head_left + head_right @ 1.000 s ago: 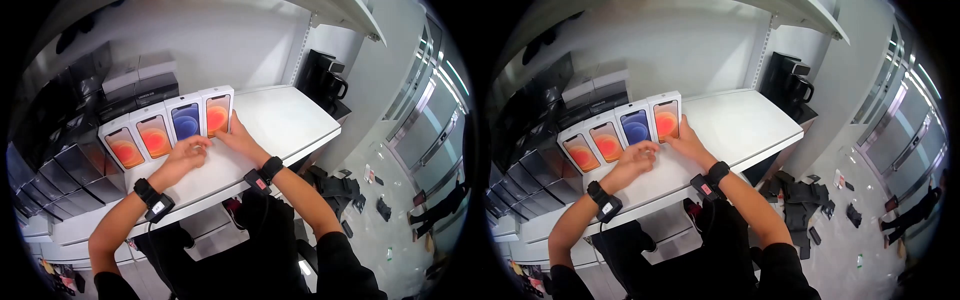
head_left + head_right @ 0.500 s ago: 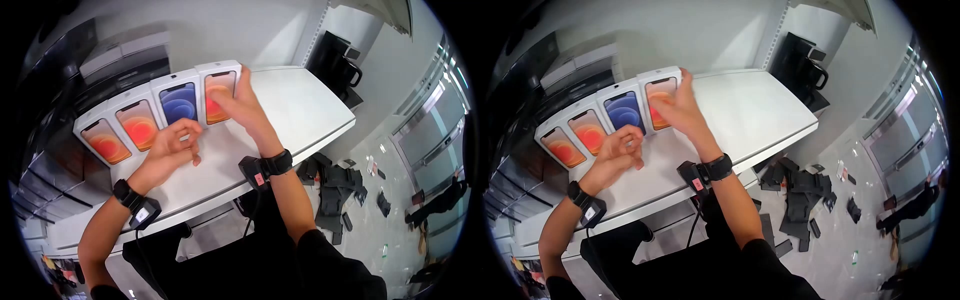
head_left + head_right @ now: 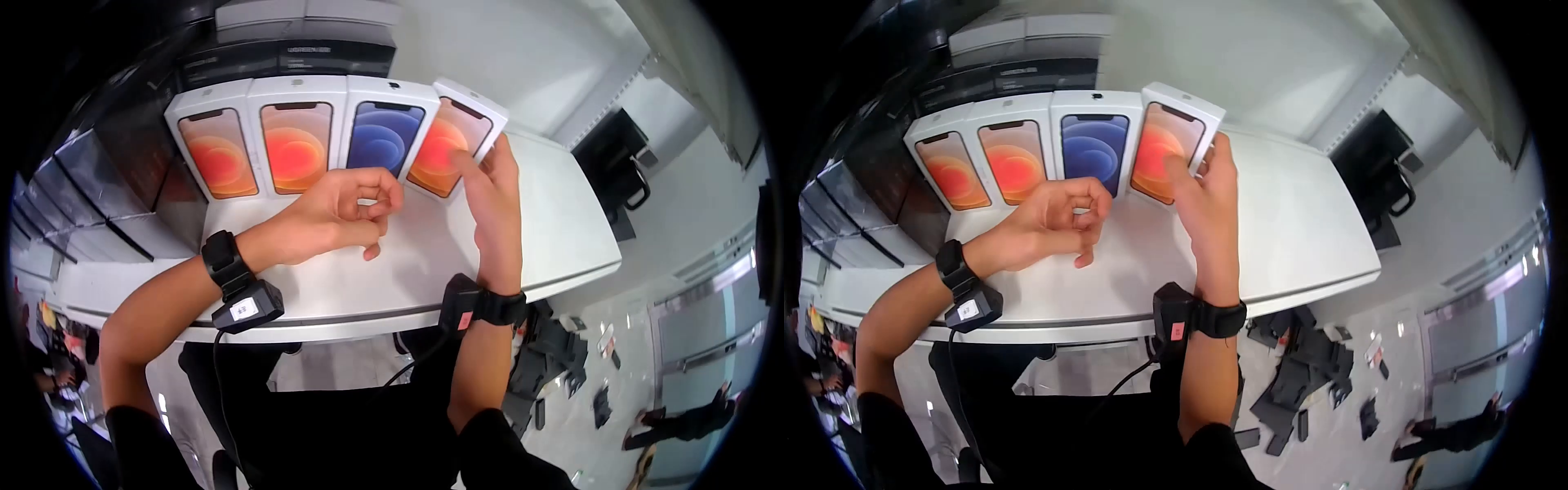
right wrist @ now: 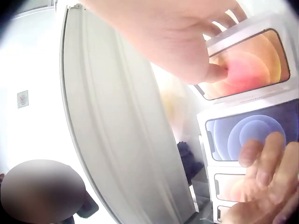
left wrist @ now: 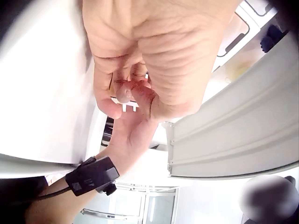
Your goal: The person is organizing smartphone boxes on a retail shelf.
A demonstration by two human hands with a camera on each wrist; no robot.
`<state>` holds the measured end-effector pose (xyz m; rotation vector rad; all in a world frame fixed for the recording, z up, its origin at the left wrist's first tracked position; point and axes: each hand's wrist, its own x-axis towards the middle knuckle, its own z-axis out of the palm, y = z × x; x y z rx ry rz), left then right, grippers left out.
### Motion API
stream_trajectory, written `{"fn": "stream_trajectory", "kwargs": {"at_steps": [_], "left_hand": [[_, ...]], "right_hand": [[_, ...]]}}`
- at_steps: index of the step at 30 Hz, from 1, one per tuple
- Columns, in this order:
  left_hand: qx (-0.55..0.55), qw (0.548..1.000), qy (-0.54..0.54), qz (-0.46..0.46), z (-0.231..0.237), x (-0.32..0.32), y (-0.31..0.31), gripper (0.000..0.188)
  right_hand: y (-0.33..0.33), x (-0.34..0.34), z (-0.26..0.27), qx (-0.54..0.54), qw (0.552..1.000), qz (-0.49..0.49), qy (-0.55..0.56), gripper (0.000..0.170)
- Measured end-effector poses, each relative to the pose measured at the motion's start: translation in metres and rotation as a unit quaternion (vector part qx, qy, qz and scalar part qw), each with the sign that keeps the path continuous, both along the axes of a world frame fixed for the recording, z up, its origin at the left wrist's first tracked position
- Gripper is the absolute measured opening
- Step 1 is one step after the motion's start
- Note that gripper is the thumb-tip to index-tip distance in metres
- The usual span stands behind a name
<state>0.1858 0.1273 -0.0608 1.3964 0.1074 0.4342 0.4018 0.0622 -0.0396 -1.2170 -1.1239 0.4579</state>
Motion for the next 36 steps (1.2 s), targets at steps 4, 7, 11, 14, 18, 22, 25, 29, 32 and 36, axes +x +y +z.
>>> {"fn": "stream_trajectory", "kwargs": {"at_steps": [4, 7, 11, 14, 18, 22, 25, 29, 32, 36], "left_hand": [[-0.009, 1.0, 0.004, 0.009, 0.006, 0.001, -0.003, 0.03], [0.004, 1.0, 0.021, 0.011, 0.008, 0.001, -0.006, 0.03], [-0.006, 1.0, 0.017, -0.002, 0.013, 0.0, -0.009, 0.03], [-0.014, 1.0, 0.016, -0.009, 0.007, 0.0, -0.008, 0.03], [-0.001, 1.0, 0.026, -0.007, 0.011, -0.001, -0.009, 0.03], [-0.026, 0.999, 0.015, -0.021, 0.009, -0.001, -0.009, 0.028], [-0.004, 0.999, 0.024, -0.037, 0.008, -0.004, -0.005, 0.026], [-0.017, 0.999, 0.023, -0.03, 0.004, -0.001, -0.006, 0.024], [-0.011, 0.999, 0.008, -0.046, 0.006, -0.001, -0.006, 0.027], [-0.065, 0.996, 0.019, -0.051, 0.008, -0.001, -0.009, 0.031]], "right_hand": [[-0.002, -0.002, 0.003, 0.014, 0.999, -0.033, 0.029, 0.034], [-0.004, -0.001, 0.001, 0.003, 0.999, -0.035, 0.008, 0.034], [-0.004, 0.0, -0.003, -0.016, 0.996, -0.042, -0.076, 0.034], [-0.008, -0.003, -0.002, -0.04, 0.988, -0.064, -0.134, 0.035], [-0.013, 0.001, -0.003, -0.087, 0.974, -0.09, -0.19, 0.036], [-0.015, 0.001, -0.002, -0.107, 0.971, -0.089, -0.194, 0.038], [-0.016, 0.001, -0.001, -0.109, 0.968, -0.09, -0.208, 0.037], [-0.015, 0.001, -0.002, -0.098, 0.968, -0.083, -0.217, 0.038], [-0.015, 0.003, -0.002, -0.099, 0.969, -0.078, -0.212, 0.039], [-0.015, 0.0, -0.005, -0.096, 0.966, -0.082, -0.226, 0.039]]}}
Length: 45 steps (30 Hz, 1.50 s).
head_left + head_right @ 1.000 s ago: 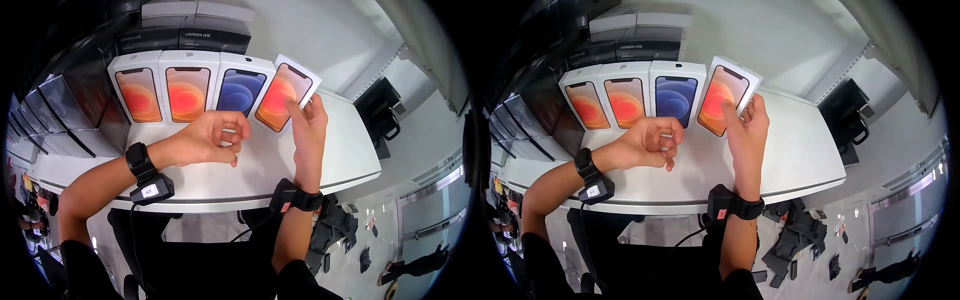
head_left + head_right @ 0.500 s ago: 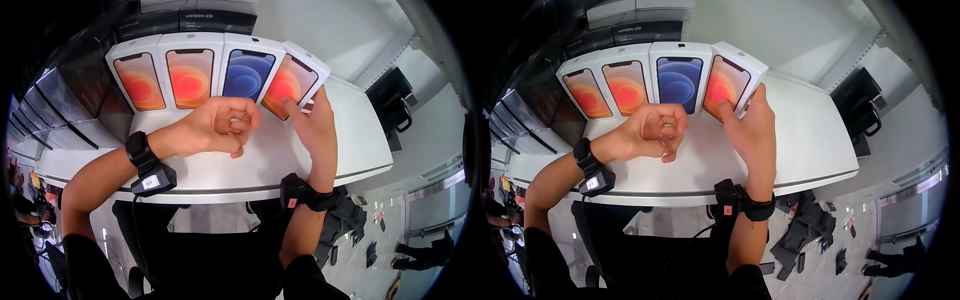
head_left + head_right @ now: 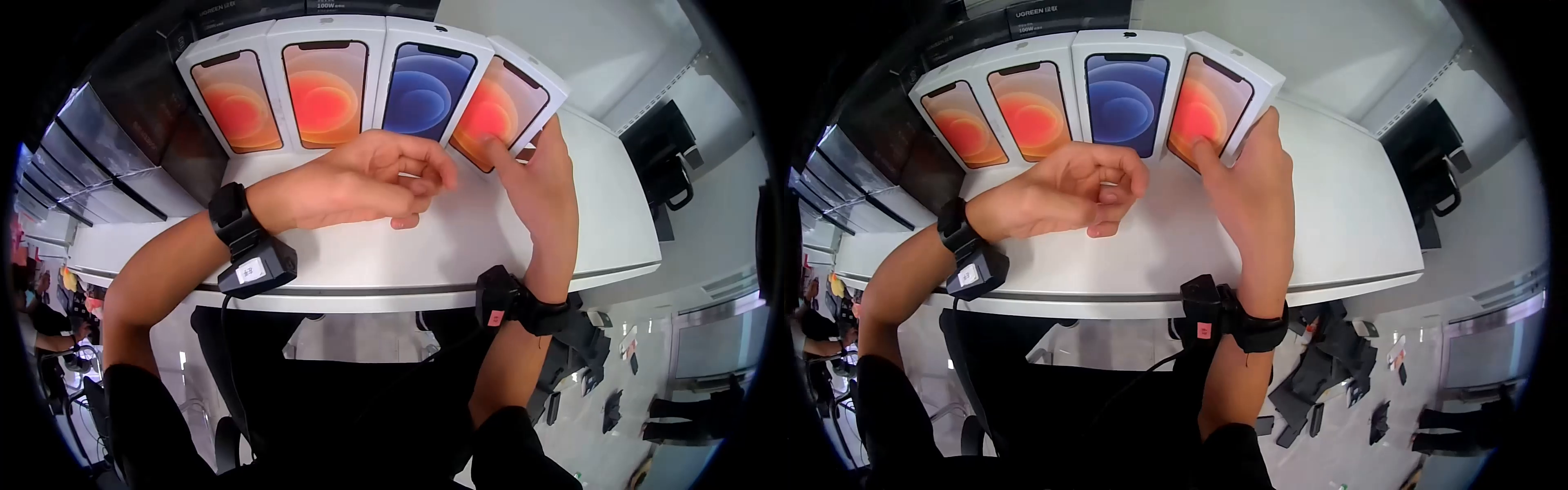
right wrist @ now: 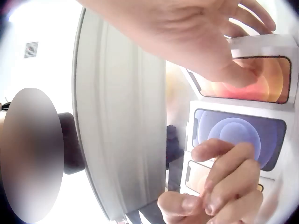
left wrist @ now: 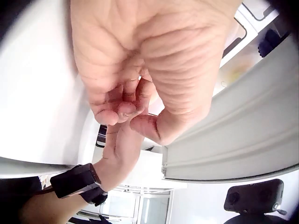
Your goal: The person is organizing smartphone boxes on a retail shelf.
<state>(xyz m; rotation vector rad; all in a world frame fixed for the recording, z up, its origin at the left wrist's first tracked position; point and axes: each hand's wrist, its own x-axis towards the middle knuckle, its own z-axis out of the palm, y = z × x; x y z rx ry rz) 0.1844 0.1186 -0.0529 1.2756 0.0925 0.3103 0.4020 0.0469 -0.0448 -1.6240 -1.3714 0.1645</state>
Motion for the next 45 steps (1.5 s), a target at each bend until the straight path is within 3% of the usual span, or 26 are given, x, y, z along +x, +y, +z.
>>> {"fn": "stream_trajectory", "kwargs": {"at_steps": [8, 14, 23, 28, 33, 36, 39, 42, 45], "left_hand": [[-0.024, 0.998, -0.028, -0.047, -0.006, -0.001, 0.008, 0.037], [-0.035, 0.999, 0.013, -0.027, 0.001, 0.0, 0.002, 0.041], [-0.063, 0.997, -0.014, -0.047, 0.0, -0.001, 0.005, 0.03], [-0.013, 1.0, 0.021, 0.012, 0.005, -0.004, -0.004, 0.015], [-0.02, 0.999, 0.029, 0.012, 0.009, 0.003, -0.003, 0.01], [-0.034, 0.999, 0.027, 0.014, 0.006, -0.001, -0.003, 0.008], [-0.051, 0.998, 0.025, 0.019, 0.006, -0.001, -0.002, 0.009], [-0.04, 0.997, 0.051, 0.038, 0.011, 0.001, -0.004, 0.009], [-0.036, 0.998, 0.043, 0.035, 0.009, 0.0, -0.005, 0.01]], "right_hand": [[-0.001, -0.004, 0.0, -0.006, 1.0, -0.007, -0.015, 0.036], [0.0, -0.005, 0.0, -0.016, 0.999, -0.029, -0.023, 0.035], [0.0, -0.006, 0.0, -0.011, 0.998, -0.05, -0.026, 0.034], [0.006, 0.007, -0.01, 0.01, 0.998, -0.059, 0.012, 0.033], [-0.003, 0.026, 0.001, -0.06, 0.995, 0.017, 0.084, 0.036], [0.002, 0.045, -0.015, 0.012, 0.987, 0.118, 0.109, 0.042], [-0.001, 0.045, -0.011, -0.024, 0.977, 0.161, 0.138, 0.055], [-0.004, 0.039, -0.007, -0.031, 0.974, 0.192, 0.12, 0.052], [0.009, 0.042, -0.025, 0.043, 0.975, 0.207, 0.073, 0.05]]}}
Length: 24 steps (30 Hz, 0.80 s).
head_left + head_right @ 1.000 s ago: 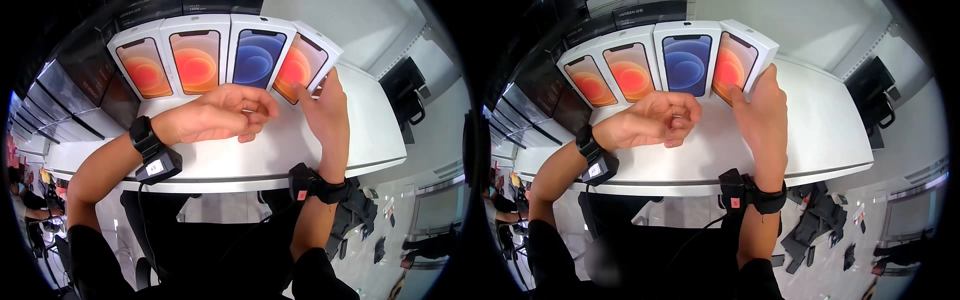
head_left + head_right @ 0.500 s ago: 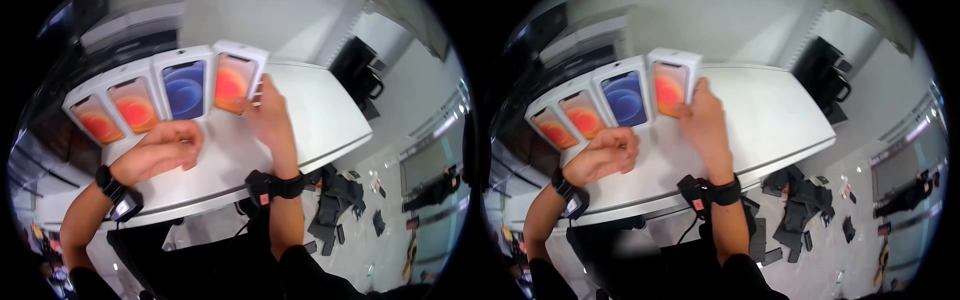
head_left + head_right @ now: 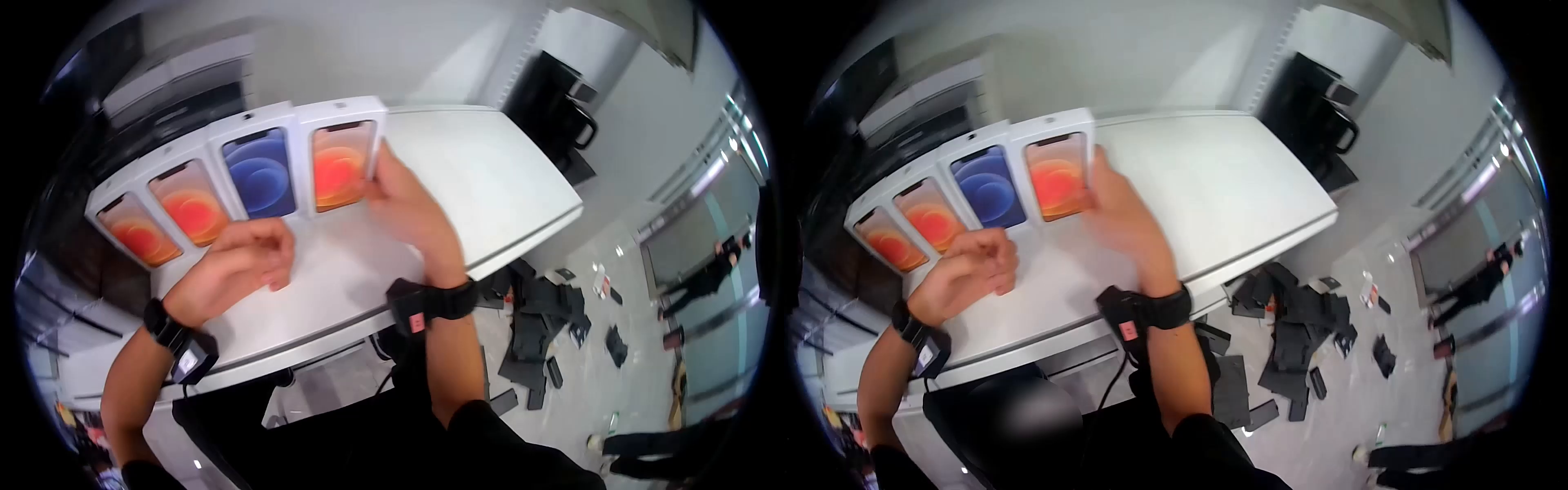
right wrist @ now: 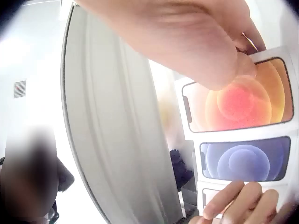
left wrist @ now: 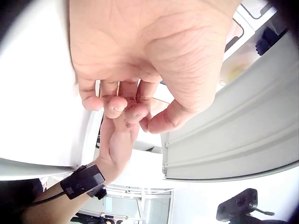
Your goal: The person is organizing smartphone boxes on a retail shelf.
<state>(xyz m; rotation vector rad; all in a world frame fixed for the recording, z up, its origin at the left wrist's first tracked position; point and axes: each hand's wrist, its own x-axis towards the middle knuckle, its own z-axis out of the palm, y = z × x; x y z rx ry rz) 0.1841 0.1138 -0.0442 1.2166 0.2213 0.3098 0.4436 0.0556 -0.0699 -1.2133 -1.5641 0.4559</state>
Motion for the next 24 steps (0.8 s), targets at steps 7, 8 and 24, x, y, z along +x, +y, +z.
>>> {"fn": "stream_trajectory", "kwargs": {"at_steps": [7, 8, 24], "left_hand": [[0.031, 1.0, 0.003, 0.001, -0.001, 0.005, 0.002, 0.009], [0.032, 0.999, 0.003, 0.004, -0.001, 0.005, 0.001, 0.009], [-0.01, 0.994, -0.107, 0.033, -0.012, -0.007, 0.011, 0.04]], "right_hand": [[-0.006, -0.021, 0.02, -0.056, 0.983, -0.174, -0.008, 0.057], [-0.002, -0.023, 0.013, 0.005, 0.976, -0.216, -0.033, 0.057], [-0.012, -0.1, 0.043, -0.107, 0.823, 0.282, 0.481, 0.013]]}}
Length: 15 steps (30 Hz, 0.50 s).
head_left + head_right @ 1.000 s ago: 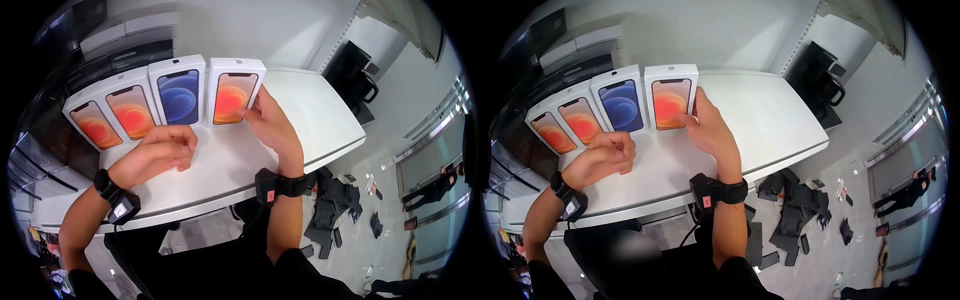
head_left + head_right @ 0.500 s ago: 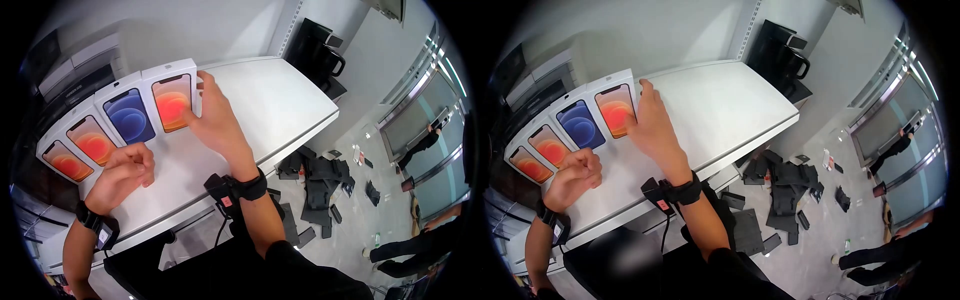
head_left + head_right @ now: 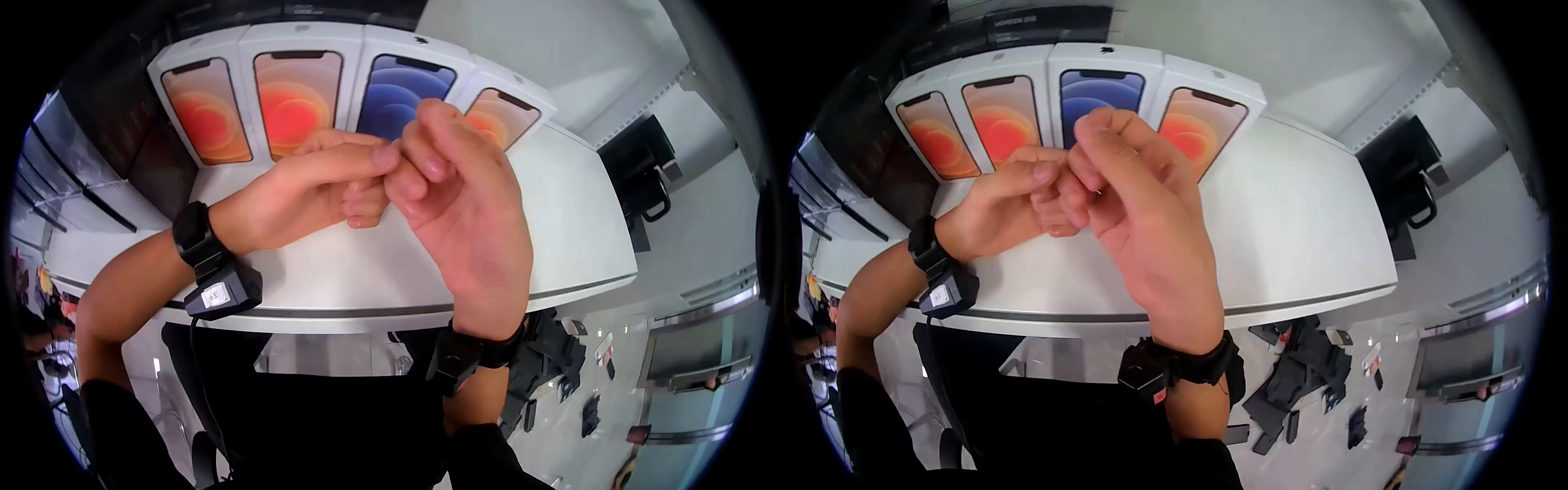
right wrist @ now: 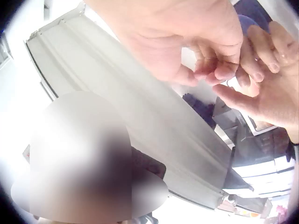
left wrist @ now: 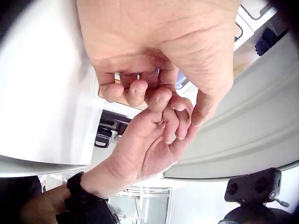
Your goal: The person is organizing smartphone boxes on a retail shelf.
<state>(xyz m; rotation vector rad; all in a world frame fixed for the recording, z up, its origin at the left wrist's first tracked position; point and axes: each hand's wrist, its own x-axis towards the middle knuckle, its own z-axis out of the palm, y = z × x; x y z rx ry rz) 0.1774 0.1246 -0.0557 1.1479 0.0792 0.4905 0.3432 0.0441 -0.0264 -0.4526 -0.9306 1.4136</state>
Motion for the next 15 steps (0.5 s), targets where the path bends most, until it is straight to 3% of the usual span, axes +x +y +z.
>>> {"fn": "stream_trajectory", "kwargs": {"at_steps": [6, 9, 12, 15], "left_hand": [[-0.007, 1.0, 0.004, -0.003, 0.0, -0.001, 0.001, 0.03], [-0.006, 1.0, 0.002, 0.0, 0.0, 0.0, 0.001, 0.027], [0.103, 0.993, -0.008, 0.064, -0.006, 0.003, 0.003, 0.026], [0.151, 0.985, 0.026, 0.079, 0.002, 0.0, 0.0, 0.023]], "right_hand": [[0.007, 0.002, -0.001, -0.03, 0.999, 0.02, 0.009, 0.026], [0.007, 0.004, -0.002, -0.031, 0.999, 0.024, 0.014, 0.021], [0.002, 0.0, 0.002, 0.042, 0.963, -0.24, -0.112, 0.012], [0.006, 0.021, -0.001, 0.173, 0.766, -0.546, -0.292, 0.012]]}}
